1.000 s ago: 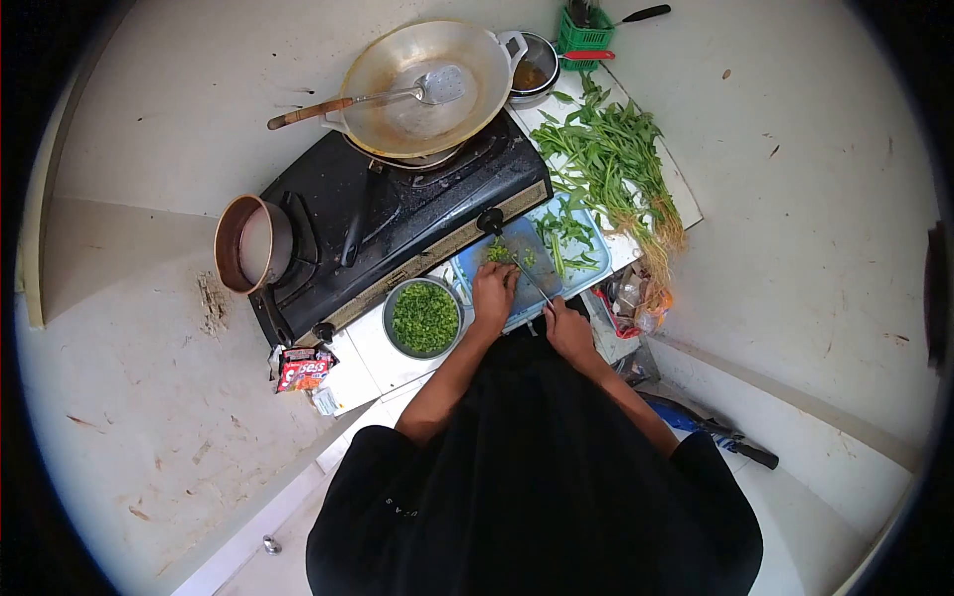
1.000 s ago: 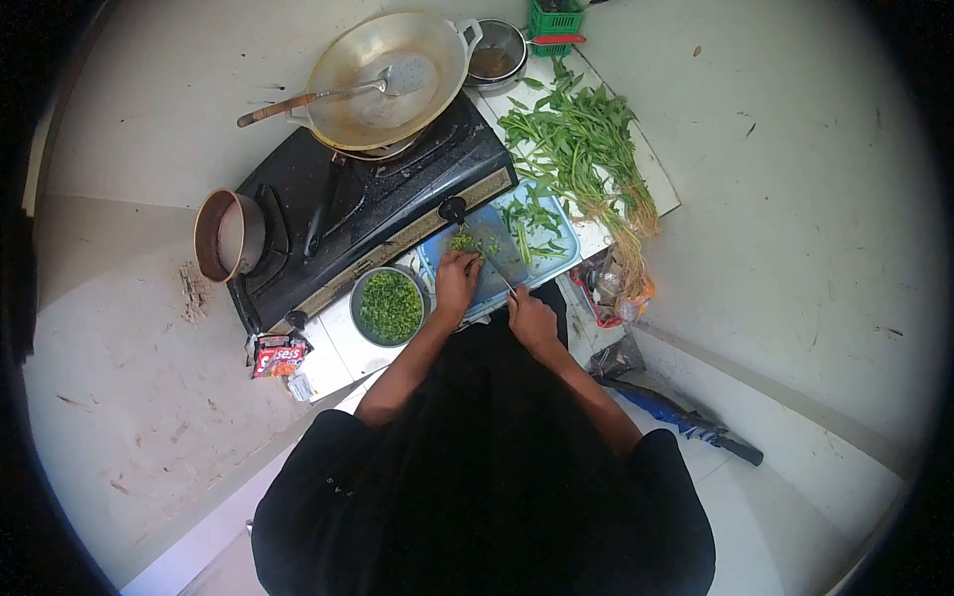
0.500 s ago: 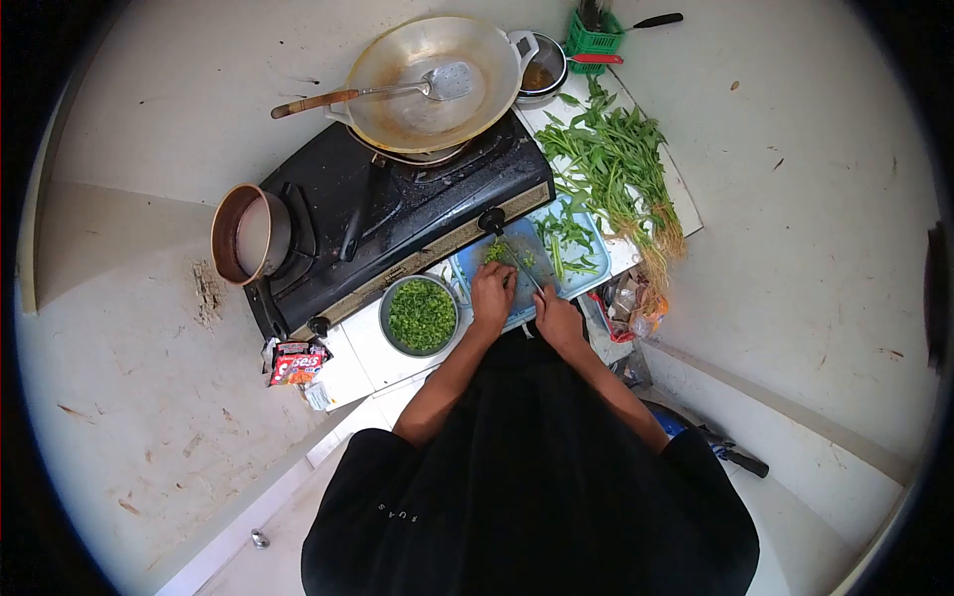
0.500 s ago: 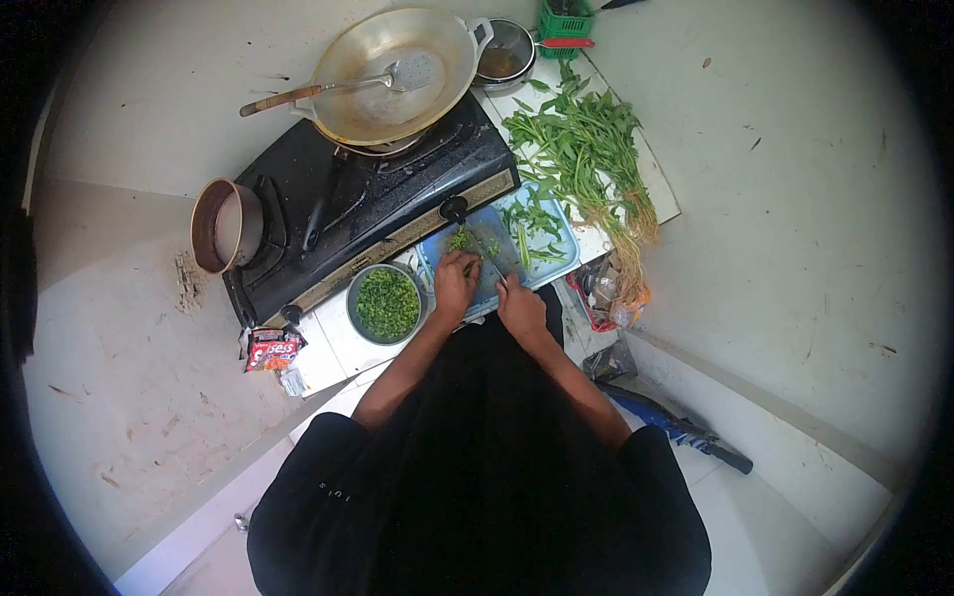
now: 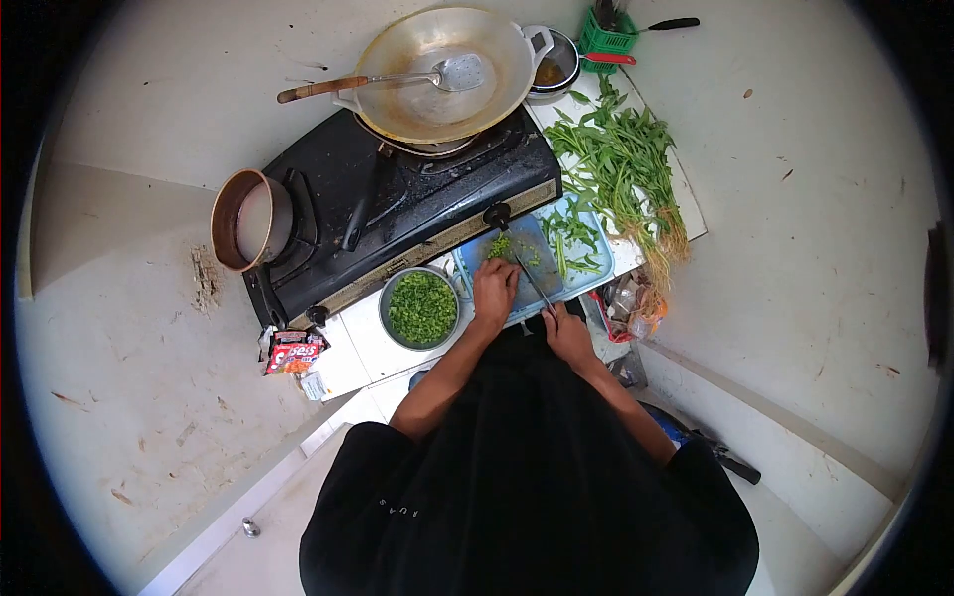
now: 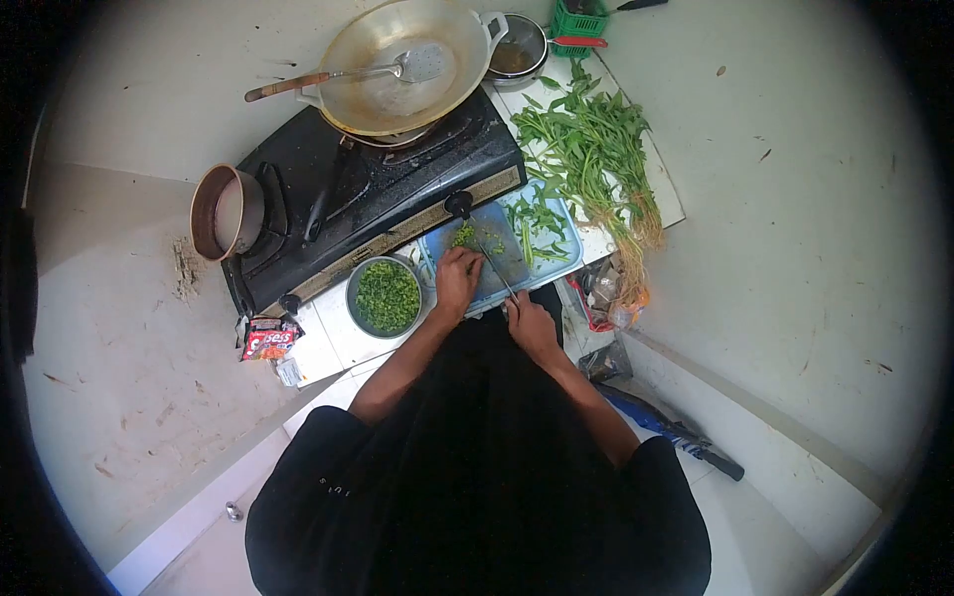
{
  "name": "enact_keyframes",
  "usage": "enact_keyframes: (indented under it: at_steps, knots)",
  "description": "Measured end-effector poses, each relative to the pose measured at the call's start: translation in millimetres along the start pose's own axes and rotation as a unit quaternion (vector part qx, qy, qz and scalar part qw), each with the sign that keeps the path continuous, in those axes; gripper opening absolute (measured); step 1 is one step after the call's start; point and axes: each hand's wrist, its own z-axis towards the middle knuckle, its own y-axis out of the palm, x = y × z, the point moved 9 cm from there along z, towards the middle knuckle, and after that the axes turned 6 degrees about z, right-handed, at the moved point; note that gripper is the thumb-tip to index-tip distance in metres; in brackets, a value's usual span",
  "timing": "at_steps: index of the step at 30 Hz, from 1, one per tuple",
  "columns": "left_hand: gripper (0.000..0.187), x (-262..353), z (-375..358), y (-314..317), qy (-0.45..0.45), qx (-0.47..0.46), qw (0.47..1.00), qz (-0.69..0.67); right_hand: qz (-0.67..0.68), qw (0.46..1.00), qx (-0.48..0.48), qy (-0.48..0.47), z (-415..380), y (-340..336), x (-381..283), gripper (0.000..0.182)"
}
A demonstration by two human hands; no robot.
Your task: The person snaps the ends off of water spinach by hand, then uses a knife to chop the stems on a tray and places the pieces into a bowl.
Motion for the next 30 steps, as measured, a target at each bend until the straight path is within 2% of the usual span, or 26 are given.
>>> enact_keyframes:
  at_steps: [4, 8, 23, 25, 28, 30]
  knots:
    - [0.008, 1.5, 0.3, 1.9, 0.02, 0.01, 1.0, -0.013, -0.06, 0.998, 0.024, 0.008, 10.3, -3.8, -9.3, 0.027]
    - [0.009, 5.1, -0.2, -4.0, 0.022, 0.009, 1.0, -0.005, -0.059, 0.998, 0.021, 0.015, 33.9, -0.7, -27.4, 0.025]
    - [0.013, -2.4, -3.1, -9.0, -0.007, -0.003, 1.0, 0.003, 0.061, 0.997, 0.032, -0.03, 8.2, -4.2, -10.2, 0.029]
    - [0.013, -3.8, -2.7, -6.4, -0.01, -0.013, 1.0, -0.001, 0.044, 0.999, 0.006, -0.001, 4.7, 0.9, -3.9, 0.029]
    - [0.011, -2.4, -1.1, -6.1, 0.0, -0.01, 1.0, -0.009, 0.013, 1.0, 0.006, -0.021, 3.3, 2.4, -6.4, 0.028]
    - [0.011, -1.4, -1.3, -7.3, 0.006, -0.002, 1.0, -0.011, -0.01, 1.0, -0.002, 0.001, 3.9, 3.7, -5.2, 0.028]
